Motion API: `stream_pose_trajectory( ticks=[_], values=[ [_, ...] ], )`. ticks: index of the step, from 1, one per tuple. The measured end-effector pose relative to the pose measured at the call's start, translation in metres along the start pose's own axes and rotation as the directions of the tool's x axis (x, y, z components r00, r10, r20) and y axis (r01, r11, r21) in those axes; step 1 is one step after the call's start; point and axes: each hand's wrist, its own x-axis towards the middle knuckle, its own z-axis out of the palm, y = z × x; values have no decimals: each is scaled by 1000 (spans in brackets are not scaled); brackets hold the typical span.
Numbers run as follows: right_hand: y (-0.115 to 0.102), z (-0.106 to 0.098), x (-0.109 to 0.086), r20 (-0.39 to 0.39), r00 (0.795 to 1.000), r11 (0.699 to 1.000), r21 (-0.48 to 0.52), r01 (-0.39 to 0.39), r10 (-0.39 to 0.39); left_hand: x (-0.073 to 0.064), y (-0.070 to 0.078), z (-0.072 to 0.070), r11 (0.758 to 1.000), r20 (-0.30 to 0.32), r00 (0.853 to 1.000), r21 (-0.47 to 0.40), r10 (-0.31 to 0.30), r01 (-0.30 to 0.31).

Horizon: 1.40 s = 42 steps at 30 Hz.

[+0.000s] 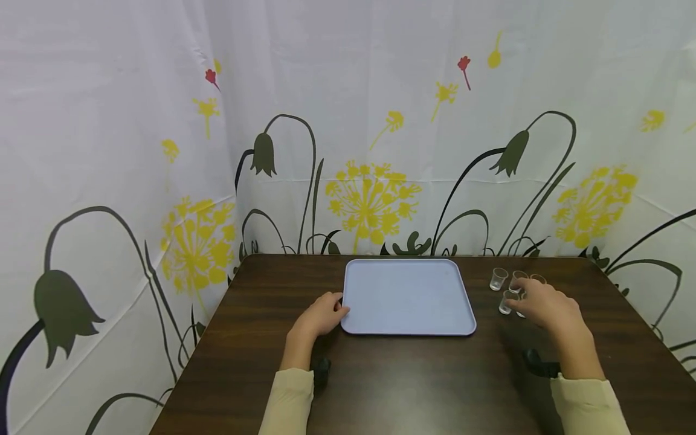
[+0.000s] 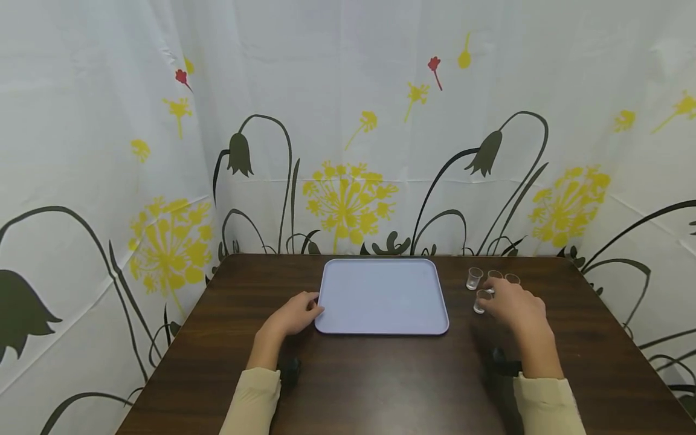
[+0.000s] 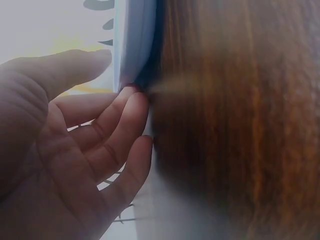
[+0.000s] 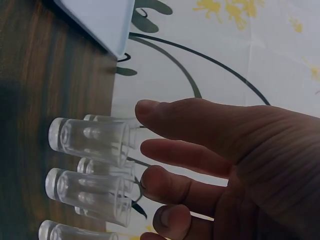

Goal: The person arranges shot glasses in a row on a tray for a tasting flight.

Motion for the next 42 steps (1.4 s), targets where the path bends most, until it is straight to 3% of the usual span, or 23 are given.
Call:
stream_pose_trajectory(
  ticks=[2,4,5,9,11,13,17,20,25,33,37,42],
  values=[
    [0,0,2,4,1000,1000,0,-6,6,1,-2,-1,1000,5,1000,-3,15,-15],
    [0,0,4,5,1000,1000,1,-6,6,10,-18,5,998,-4,998,5,62,-62],
    [0,0,4,4,1000,1000,3,-8,8,10,-18,4,998,-4,998,5,68,-68],
    [0,0,5,16,1000,1000,16,-17,17,9,-18,3,999,4,999,2,52,-52],
    [1,2,5,21,1000,1000,20,-22,22,6,-14,1,1000,22,1000,-17,6,-5],
    [2,3,6,20,1000,1000,21,-23,23,18,-33,11,1000,29,999,-8,21,-21],
    [4,7,7,7,1000,1000,18,-18,18,28,-53,18,998,37,998,-5,59,-59],
    [4,9,9,-7,1000,1000,16,-13,13,8,-30,4,998,37,998,-36,47,-45],
    [4,12,12,-28,1000,1000,21,-9,10,-4,-11,-5,999,38,999,-50,6,-4],
    [6,17,17,-33,999,999,41,6,-4,28,-50,16,999,47,998,-25,42,-40],
    [5,18,19,-40,999,999,50,20,-18,41,-65,26,999,37,999,-31,14,-13],
    [3,20,19,-34,999,999,38,-4,5,45,-69,29,1000,31,1000,-21,6,-5]
  ],
)
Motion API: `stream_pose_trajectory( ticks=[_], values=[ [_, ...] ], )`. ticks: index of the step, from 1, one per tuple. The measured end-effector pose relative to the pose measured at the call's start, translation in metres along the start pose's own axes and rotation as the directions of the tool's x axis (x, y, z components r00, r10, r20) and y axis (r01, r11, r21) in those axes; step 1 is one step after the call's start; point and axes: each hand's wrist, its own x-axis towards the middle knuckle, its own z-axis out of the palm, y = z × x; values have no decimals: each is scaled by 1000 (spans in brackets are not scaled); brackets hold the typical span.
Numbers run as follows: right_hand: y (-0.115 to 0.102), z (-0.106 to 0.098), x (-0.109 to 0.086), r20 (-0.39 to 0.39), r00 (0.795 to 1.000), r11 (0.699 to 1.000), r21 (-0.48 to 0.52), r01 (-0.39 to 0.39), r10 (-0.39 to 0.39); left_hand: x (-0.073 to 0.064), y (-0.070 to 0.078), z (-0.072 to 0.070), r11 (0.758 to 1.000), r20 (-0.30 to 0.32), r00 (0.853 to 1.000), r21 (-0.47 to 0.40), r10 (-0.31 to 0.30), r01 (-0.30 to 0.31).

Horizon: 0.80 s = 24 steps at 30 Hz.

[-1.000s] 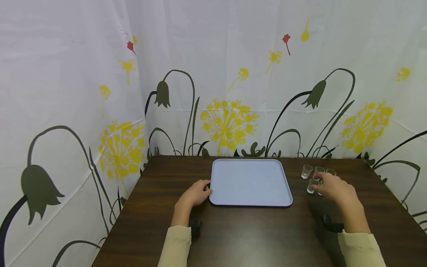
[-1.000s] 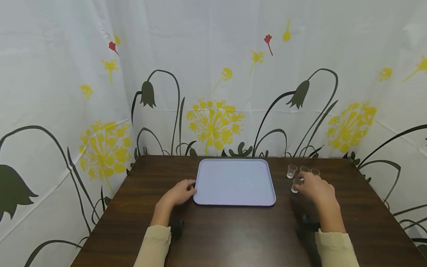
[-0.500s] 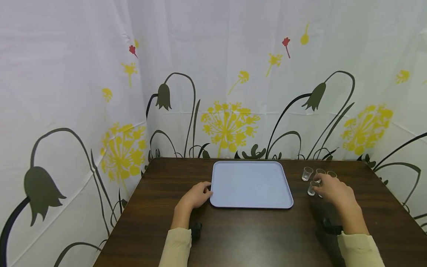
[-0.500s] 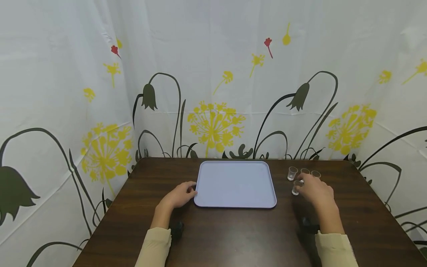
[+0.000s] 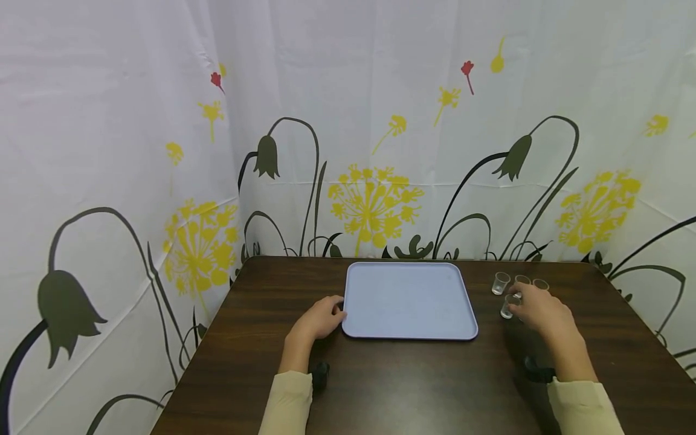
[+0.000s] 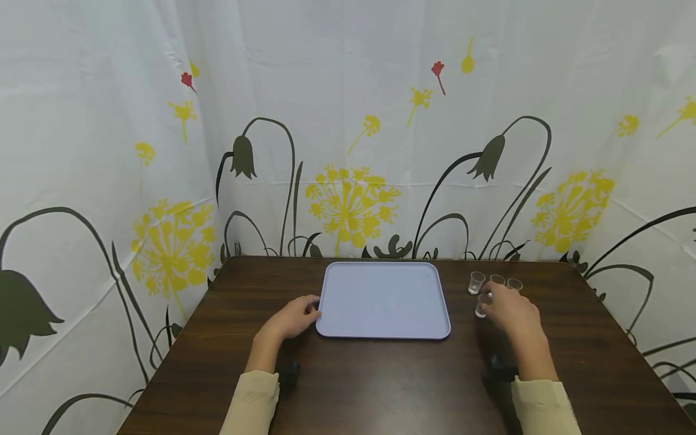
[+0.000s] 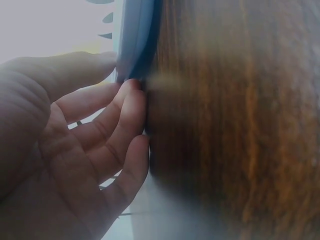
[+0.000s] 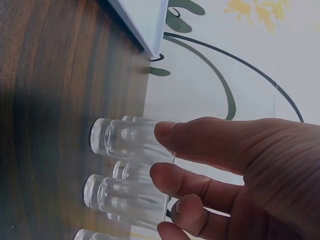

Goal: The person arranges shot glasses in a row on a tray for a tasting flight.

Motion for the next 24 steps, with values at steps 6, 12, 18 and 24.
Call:
stream_pose_trajectory(
  ticks=[6,12,18,24],
  values=[
    [-6,7,-2,-17,1000,999,-45,-21,20,1,0,1,1000,23,1000,13,-19,18],
    [-14,12,-3,-76,997,997,-72,-2,-4,7,-6,4,999,25,999,-11,-35,36],
    [-20,15,-2,-88,996,997,-76,22,-29,13,-11,7,999,20,999,-21,-34,35],
    [-21,16,-1,-88,996,997,-72,24,-30,9,-8,5,1000,7,1000,-14,-18,19]
  ],
)
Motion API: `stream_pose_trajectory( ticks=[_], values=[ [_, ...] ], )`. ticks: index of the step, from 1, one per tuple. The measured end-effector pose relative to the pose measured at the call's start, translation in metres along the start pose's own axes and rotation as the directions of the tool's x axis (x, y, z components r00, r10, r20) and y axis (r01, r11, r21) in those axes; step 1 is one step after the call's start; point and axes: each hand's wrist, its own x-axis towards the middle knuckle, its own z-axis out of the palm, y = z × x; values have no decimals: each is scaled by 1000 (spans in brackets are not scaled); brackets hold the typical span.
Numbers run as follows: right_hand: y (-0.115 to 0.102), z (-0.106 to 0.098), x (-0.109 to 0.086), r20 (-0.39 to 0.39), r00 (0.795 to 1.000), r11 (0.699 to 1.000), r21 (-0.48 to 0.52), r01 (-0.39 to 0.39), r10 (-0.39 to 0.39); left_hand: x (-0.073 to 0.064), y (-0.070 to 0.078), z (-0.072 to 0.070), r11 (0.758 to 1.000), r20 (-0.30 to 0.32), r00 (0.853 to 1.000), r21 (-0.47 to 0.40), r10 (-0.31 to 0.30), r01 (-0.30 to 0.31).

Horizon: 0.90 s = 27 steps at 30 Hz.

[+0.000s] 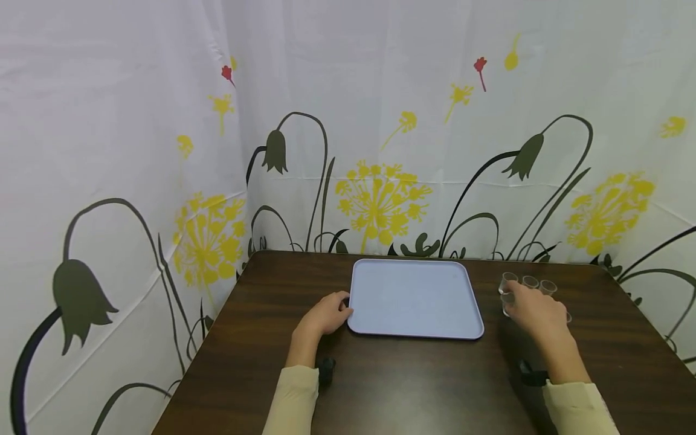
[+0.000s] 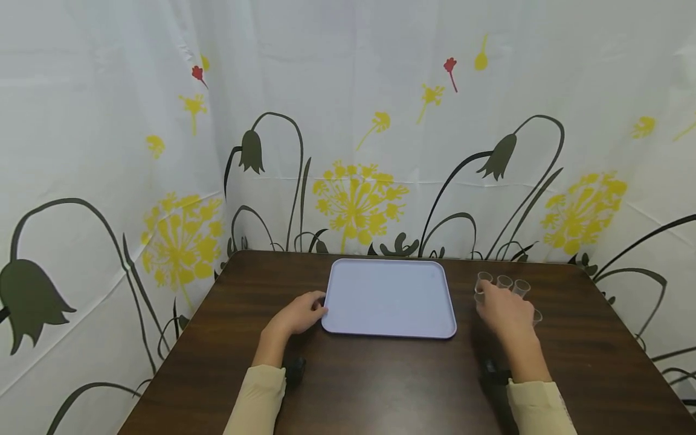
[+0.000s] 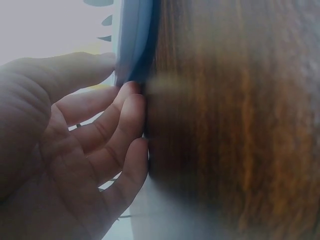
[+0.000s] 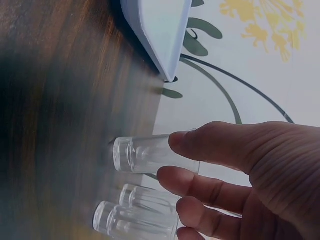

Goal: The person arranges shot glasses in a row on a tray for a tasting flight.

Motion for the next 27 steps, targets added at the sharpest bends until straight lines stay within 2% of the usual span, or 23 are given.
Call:
stream_pose_trajectory(
  ticks=[2,4,8,10,11,15,17,19,20,23,26,27],
  values=[
    [-1,-2,0,-6,1000,1000,-9,7,-7,-4,3,-2,1000,-2,1000,-4,-2,2],
    [-3,-4,1,-9,1000,1000,-15,14,-14,-13,14,-7,1000,-7,1000,-5,-15,15],
    [-6,-8,0,2,1000,1000,-11,12,-12,-44,61,-32,999,-18,999,20,-33,33],
    [-5,-9,-3,13,1000,1000,-1,-3,3,-41,61,-34,999,-22,1000,48,0,1],
    [-4,-9,-4,18,1000,1000,2,-9,9,-44,68,-36,998,-23,1000,61,4,-3],
    [3,-2,-9,21,1000,1000,11,-6,5,-42,74,-32,997,-11,1000,80,-10,11],
    [5,2,-10,10,1000,1000,10,11,-11,-58,94,-37,995,-4,999,79,-53,53],
    [2,4,-10,-13,1000,1000,9,23,-23,-60,93,-34,995,-4,998,77,-64,64],
    [0,4,-10,-26,999,1000,11,27,-27,-57,85,-31,996,-14,999,79,-40,41],
    [-13,2,-6,-80,995,998,14,53,-52,-62,82,-30,996,-26,999,74,-42,44],
    [-32,-2,0,-123,989,996,16,84,-82,-63,76,-29,997,-35,998,57,-54,56],
    [-39,-4,2,-138,986,995,12,96,-93,-67,81,-31,995,-30,996,46,-84,85]
  ],
)
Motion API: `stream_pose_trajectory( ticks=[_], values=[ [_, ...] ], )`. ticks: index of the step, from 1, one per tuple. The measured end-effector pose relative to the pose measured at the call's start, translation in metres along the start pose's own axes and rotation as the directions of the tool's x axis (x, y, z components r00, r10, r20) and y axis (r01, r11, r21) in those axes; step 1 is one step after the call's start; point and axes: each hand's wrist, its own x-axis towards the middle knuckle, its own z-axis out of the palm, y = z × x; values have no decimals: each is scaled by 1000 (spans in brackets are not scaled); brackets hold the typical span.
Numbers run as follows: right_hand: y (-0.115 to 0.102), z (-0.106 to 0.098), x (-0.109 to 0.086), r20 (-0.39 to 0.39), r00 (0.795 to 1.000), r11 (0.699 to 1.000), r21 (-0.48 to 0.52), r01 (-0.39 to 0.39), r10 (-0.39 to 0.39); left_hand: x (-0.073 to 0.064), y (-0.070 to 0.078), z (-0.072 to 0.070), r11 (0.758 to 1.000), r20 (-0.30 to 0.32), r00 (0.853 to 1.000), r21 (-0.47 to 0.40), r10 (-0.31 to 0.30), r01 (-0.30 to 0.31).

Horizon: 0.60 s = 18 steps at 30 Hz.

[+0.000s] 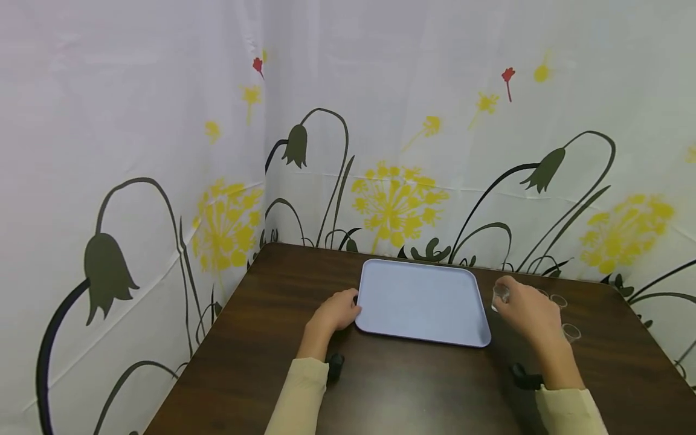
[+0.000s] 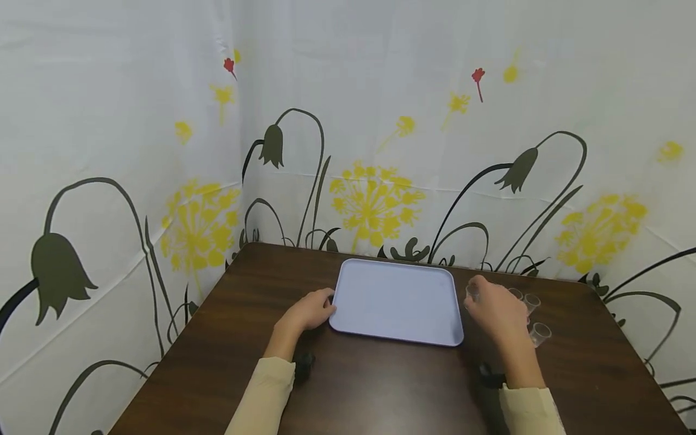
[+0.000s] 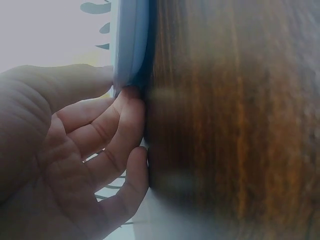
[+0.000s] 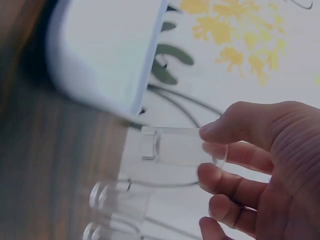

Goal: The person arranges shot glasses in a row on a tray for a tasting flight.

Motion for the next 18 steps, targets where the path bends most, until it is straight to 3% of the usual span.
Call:
stream_pose_trajectory(
  ticks=[8,11,18],
  values=[
    [-44,4,15,-62,996,997,39,68,-66,45,-43,30,999,2,1000,31,22,-22],
    [-57,8,17,-60,994,994,63,95,-91,56,-52,37,1000,24,1000,25,10,-10],
    [-84,16,26,-23,991,986,105,131,-129,56,-50,34,1000,10,1000,25,0,0]
  ],
)
